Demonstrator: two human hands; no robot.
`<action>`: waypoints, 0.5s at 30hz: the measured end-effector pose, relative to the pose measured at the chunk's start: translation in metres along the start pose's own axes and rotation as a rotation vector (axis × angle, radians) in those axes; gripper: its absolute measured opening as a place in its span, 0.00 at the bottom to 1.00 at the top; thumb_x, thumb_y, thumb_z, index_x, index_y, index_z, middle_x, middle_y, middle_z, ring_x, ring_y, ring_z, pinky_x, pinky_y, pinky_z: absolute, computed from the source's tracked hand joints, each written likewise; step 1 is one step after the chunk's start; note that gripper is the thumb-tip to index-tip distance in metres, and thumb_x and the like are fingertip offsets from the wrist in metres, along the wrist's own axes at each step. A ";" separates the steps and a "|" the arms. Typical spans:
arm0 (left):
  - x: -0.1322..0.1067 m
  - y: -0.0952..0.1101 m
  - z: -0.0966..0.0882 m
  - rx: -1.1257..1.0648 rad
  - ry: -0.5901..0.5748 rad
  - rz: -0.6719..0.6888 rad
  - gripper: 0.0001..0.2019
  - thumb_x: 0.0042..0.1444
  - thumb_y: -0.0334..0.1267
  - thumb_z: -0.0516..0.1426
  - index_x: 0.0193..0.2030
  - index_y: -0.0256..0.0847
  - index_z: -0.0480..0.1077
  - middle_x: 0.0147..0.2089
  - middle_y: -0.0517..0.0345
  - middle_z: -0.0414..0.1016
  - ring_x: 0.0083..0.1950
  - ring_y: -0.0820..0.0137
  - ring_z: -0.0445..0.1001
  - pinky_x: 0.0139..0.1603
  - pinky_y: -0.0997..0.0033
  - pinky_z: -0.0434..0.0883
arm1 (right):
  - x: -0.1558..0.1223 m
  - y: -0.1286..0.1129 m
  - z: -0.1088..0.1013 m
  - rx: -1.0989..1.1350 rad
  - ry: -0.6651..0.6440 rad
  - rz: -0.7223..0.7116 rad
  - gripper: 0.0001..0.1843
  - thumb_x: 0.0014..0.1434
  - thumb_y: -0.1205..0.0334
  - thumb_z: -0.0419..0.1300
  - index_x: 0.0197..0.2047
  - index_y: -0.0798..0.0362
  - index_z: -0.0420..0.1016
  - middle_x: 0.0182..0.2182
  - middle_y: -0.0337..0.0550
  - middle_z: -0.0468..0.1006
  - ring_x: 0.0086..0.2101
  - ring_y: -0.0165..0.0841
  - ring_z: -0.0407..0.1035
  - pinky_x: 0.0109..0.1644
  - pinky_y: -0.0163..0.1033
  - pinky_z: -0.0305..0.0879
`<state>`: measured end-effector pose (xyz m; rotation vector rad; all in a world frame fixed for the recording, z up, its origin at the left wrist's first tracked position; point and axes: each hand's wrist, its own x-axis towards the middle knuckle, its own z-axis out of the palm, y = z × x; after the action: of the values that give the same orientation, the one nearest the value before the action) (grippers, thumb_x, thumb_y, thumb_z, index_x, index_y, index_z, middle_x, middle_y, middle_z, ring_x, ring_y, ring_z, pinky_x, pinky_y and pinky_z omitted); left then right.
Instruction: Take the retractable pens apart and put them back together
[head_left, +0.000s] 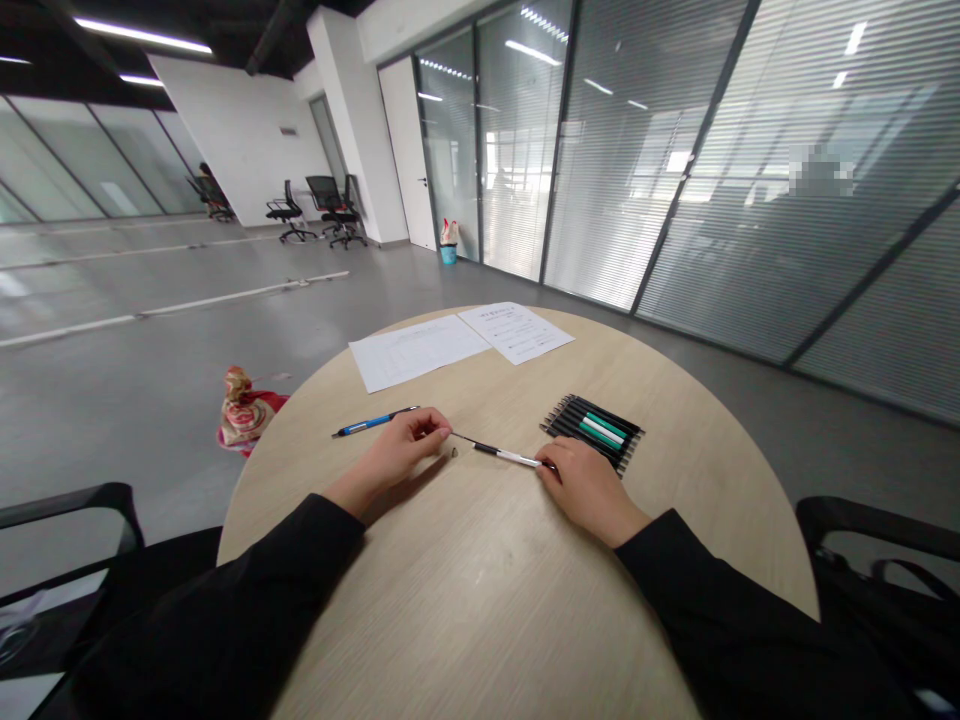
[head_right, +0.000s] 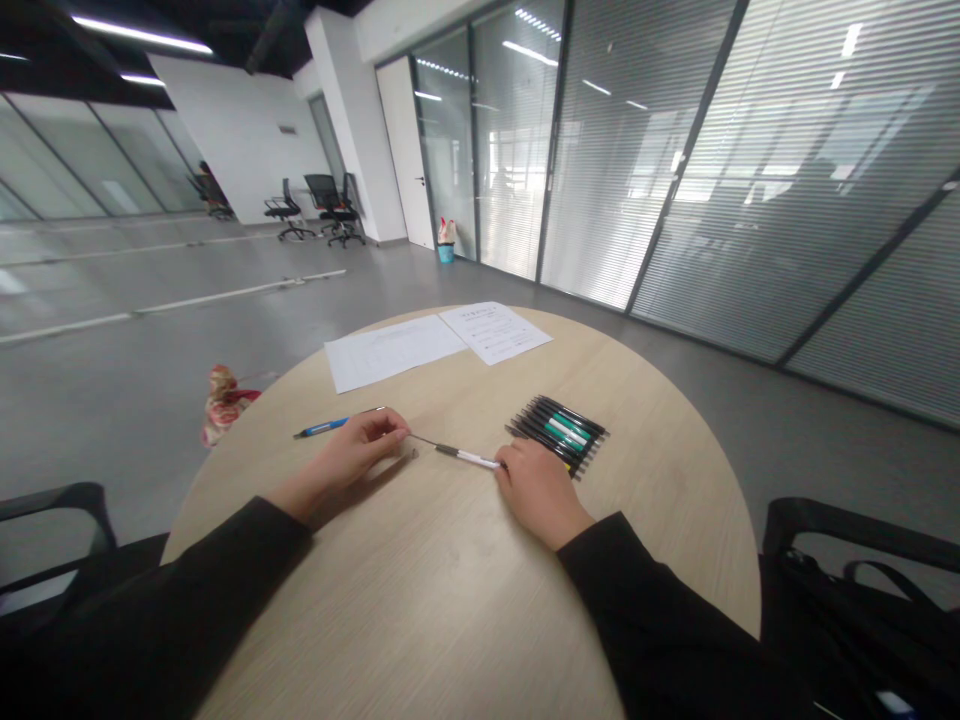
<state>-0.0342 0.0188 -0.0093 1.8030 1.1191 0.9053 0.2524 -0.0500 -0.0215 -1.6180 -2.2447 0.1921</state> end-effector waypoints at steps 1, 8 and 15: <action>0.000 0.000 0.000 -0.008 0.002 -0.006 0.11 0.58 0.45 0.61 0.33 0.38 0.71 0.30 0.60 0.69 0.30 0.73 0.65 0.32 0.71 0.64 | 0.000 0.000 0.000 -0.002 -0.001 0.000 0.09 0.69 0.64 0.57 0.41 0.53 0.80 0.38 0.45 0.78 0.42 0.37 0.72 0.46 0.38 0.63; -0.002 0.004 0.002 -0.051 0.010 -0.021 0.11 0.58 0.44 0.61 0.33 0.39 0.71 0.29 0.61 0.68 0.29 0.73 0.65 0.32 0.71 0.64 | 0.001 -0.001 0.001 -0.061 -0.013 -0.012 0.15 0.71 0.63 0.54 0.39 0.53 0.82 0.37 0.47 0.77 0.41 0.37 0.72 0.44 0.38 0.64; -0.007 0.014 0.006 -0.060 -0.025 -0.018 0.11 0.59 0.44 0.61 0.33 0.38 0.71 0.29 0.60 0.69 0.30 0.73 0.64 0.32 0.72 0.62 | 0.000 -0.001 0.002 0.080 0.121 -0.076 0.11 0.70 0.63 0.55 0.43 0.54 0.80 0.38 0.47 0.77 0.40 0.37 0.72 0.46 0.39 0.65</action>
<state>-0.0264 0.0070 -0.0009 1.7487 1.0798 0.8942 0.2512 -0.0503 -0.0231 -1.4608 -2.1742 0.1580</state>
